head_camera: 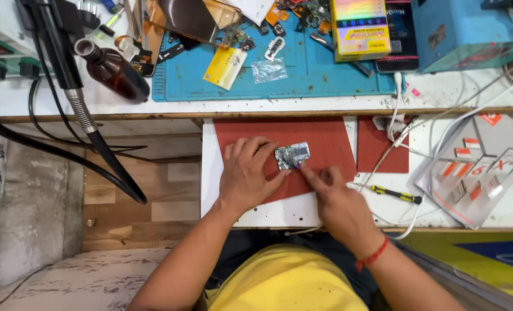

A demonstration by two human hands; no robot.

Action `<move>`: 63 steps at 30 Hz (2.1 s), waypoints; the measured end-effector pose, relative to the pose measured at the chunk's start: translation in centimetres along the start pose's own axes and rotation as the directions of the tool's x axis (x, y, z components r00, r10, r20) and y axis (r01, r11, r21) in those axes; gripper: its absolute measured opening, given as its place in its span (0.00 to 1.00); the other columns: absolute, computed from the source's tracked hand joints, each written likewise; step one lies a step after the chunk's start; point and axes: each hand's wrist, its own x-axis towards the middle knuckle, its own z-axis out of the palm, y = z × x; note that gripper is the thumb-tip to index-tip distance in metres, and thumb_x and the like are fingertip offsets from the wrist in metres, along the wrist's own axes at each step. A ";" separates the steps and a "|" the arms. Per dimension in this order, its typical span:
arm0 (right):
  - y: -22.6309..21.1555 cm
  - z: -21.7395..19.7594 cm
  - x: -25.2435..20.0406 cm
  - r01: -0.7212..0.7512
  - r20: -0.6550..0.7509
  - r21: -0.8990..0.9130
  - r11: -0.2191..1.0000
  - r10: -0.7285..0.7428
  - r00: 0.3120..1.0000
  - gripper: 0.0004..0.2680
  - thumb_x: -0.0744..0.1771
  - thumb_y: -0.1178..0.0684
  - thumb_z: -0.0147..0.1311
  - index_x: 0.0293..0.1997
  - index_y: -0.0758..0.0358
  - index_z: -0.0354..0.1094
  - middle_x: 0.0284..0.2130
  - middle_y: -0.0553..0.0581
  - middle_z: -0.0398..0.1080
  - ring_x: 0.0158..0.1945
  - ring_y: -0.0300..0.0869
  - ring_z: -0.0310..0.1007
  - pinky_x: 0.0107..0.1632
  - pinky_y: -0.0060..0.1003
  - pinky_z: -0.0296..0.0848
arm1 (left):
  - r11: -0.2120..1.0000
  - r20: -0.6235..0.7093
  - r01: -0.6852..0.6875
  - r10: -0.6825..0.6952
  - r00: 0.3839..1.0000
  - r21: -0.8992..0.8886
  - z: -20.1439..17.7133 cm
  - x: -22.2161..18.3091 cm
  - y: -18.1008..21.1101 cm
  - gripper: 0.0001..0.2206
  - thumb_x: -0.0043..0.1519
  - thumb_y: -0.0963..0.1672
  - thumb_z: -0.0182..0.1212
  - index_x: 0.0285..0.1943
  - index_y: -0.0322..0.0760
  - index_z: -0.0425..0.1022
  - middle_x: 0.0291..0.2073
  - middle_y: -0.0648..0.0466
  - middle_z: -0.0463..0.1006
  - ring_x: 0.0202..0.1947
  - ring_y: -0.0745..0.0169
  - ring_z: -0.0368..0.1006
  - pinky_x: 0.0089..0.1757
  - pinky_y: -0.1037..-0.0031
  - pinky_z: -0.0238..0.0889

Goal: The person brushes debris from a circuit board by hand and then applies heat to specific components using a hot air rework tool while holding the board in place.

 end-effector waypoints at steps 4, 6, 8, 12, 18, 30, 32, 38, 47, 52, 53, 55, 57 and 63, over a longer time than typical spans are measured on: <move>0.3 -0.4 1.2 0.001 -0.071 0.004 1.000 -0.001 0.997 0.23 0.63 0.63 0.45 0.67 0.49 0.64 0.43 0.60 0.69 0.29 0.56 0.76 0.30 0.50 0.75 | 1.000 -0.030 -0.004 0.004 1.000 0.000 0.1 -0.1 0.1 0.29 0.50 0.50 0.75 0.60 0.37 0.75 0.53 0.53 0.75 0.54 0.50 0.67 0.54 0.57 0.55; -1.2 -0.2 0.7 0.055 0.039 0.001 0.998 -0.055 0.998 0.23 0.63 0.62 0.45 0.66 0.47 0.65 0.42 0.59 0.68 0.28 0.55 0.76 0.28 0.50 0.75 | 1.000 -0.009 -0.001 0.001 1.000 0.006 -0.3 0.1 0.2 0.30 0.48 0.49 0.75 0.60 0.37 0.75 0.53 0.52 0.75 0.54 0.50 0.67 0.54 0.57 0.55; -0.3 -0.9 1.8 -0.043 -0.037 -0.044 0.998 0.041 0.998 0.22 0.64 0.61 0.46 0.67 0.47 0.65 0.41 0.58 0.68 0.29 0.55 0.76 0.28 0.50 0.74 | 1.000 0.002 0.004 -0.004 1.000 0.007 -0.3 0.1 0.3 0.30 0.49 0.50 0.76 0.60 0.37 0.75 0.52 0.53 0.75 0.54 0.50 0.68 0.54 0.57 0.55; -0.9 -0.7 1.1 0.072 0.096 0.007 0.997 -0.072 0.993 0.23 0.64 0.61 0.44 0.68 0.46 0.63 0.38 0.58 0.67 0.28 0.53 0.76 0.28 0.49 0.75 | 1.000 0.003 -0.003 0.002 1.000 0.011 -0.2 0.0 0.4 0.29 0.47 0.48 0.76 0.59 0.37 0.76 0.51 0.53 0.76 0.55 0.50 0.68 0.54 0.58 0.56; -0.1 -0.3 1.6 0.091 0.048 0.018 0.996 -0.091 0.995 0.23 0.63 0.61 0.44 0.66 0.47 0.66 0.46 0.61 0.68 0.28 0.56 0.76 0.29 0.51 0.76 | 1.000 -0.006 0.013 -0.013 1.000 0.008 0.0 -0.1 0.3 0.26 0.48 0.49 0.76 0.56 0.38 0.78 0.53 0.53 0.75 0.54 0.50 0.68 0.54 0.57 0.56; 1.0 -0.5 1.0 -0.121 0.041 -0.005 0.993 0.121 0.992 0.21 0.66 0.60 0.43 0.68 0.43 0.61 0.48 0.62 0.66 0.30 0.59 0.77 0.33 0.54 0.76 | 0.997 -0.004 0.074 -0.074 0.997 -0.018 0.4 -0.1 0.2 0.21 0.48 0.50 0.77 0.48 0.39 0.81 0.54 0.52 0.73 0.55 0.51 0.67 0.55 0.58 0.57; -0.1 -0.4 1.1 -0.125 0.149 -0.022 0.992 0.127 0.981 0.24 0.66 0.59 0.43 0.70 0.37 0.61 0.48 0.59 0.67 0.28 0.58 0.77 0.33 0.53 0.76 | 0.998 -0.013 0.058 -0.059 0.998 -0.021 0.2 0.3 -0.1 0.22 0.47 0.50 0.77 0.48 0.39 0.81 0.54 0.53 0.73 0.55 0.51 0.67 0.55 0.58 0.58; -1.0 -0.4 0.9 -0.072 0.017 0.005 0.997 0.072 0.997 0.24 0.64 0.60 0.45 0.69 0.42 0.63 0.43 0.59 0.68 0.27 0.58 0.75 0.30 0.53 0.75 | 0.998 -0.028 0.048 -0.049 0.998 -0.031 0.1 0.2 0.0 0.21 0.46 0.49 0.78 0.46 0.39 0.81 0.53 0.54 0.74 0.55 0.51 0.67 0.54 0.58 0.58; -1.6 0.6 -0.9 -0.097 -0.023 0.072 0.993 0.098 0.995 0.23 0.64 0.62 0.45 0.67 0.50 0.62 0.46 0.66 0.67 0.32 0.61 0.74 0.32 0.52 0.75 | 0.999 -0.050 0.030 -0.032 0.998 -0.045 0.3 0.0 -0.1 0.21 0.46 0.50 0.77 0.45 0.40 0.81 0.51 0.55 0.73 0.54 0.51 0.66 0.53 0.57 0.56; -1.2 1.5 -1.1 -0.194 -0.159 0.064 0.979 0.202 0.966 0.19 0.67 0.59 0.47 0.68 0.49 0.62 0.43 0.66 0.68 0.38 0.61 0.74 0.39 0.53 0.74 | 0.999 -0.050 0.033 -0.035 0.998 -0.033 0.5 0.0 -0.3 0.21 0.47 0.51 0.76 0.45 0.38 0.80 0.51 0.54 0.73 0.54 0.51 0.66 0.53 0.57 0.56; -1.9 1.8 -2.1 -0.228 -0.140 0.053 0.972 0.233 0.962 0.20 0.66 0.58 0.48 0.67 0.48 0.63 0.42 0.65 0.68 0.38 0.60 0.75 0.40 0.53 0.74 | 0.998 -0.035 0.044 -0.045 0.998 -0.034 0.5 0.1 -0.1 0.21 0.46 0.51 0.76 0.45 0.38 0.80 0.51 0.54 0.73 0.53 0.51 0.66 0.53 0.57 0.56; -2.3 2.0 -2.4 -0.235 -0.147 0.034 0.971 0.237 0.960 0.21 0.65 0.59 0.48 0.67 0.48 0.63 0.43 0.66 0.68 0.38 0.61 0.74 0.39 0.53 0.74 | 0.998 -0.021 0.057 -0.058 0.998 -0.038 0.6 0.1 0.0 0.21 0.46 0.51 0.76 0.44 0.38 0.80 0.50 0.54 0.73 0.53 0.50 0.66 0.52 0.56 0.56; -1.8 2.1 -0.5 -0.184 -0.206 0.027 0.983 0.186 0.961 0.23 0.65 0.61 0.46 0.69 0.52 0.62 0.45 0.69 0.67 0.38 0.63 0.73 0.39 0.54 0.74 | 0.998 -0.018 0.050 -0.051 0.999 -0.035 0.8 0.1 -0.4 0.21 0.46 0.51 0.76 0.44 0.38 0.80 0.50 0.54 0.72 0.53 0.50 0.65 0.53 0.55 0.56; -2.2 0.6 -1.1 -0.122 -0.085 -0.024 0.992 0.120 0.989 0.26 0.63 0.63 0.43 0.71 0.49 0.60 0.44 0.64 0.68 0.36 0.61 0.74 0.36 0.53 0.74 | 0.998 -0.052 0.030 -0.032 0.998 -0.048 1.0 -0.2 -0.5 0.23 0.47 0.51 0.76 0.47 0.38 0.80 0.51 0.55 0.72 0.54 0.51 0.65 0.53 0.56 0.56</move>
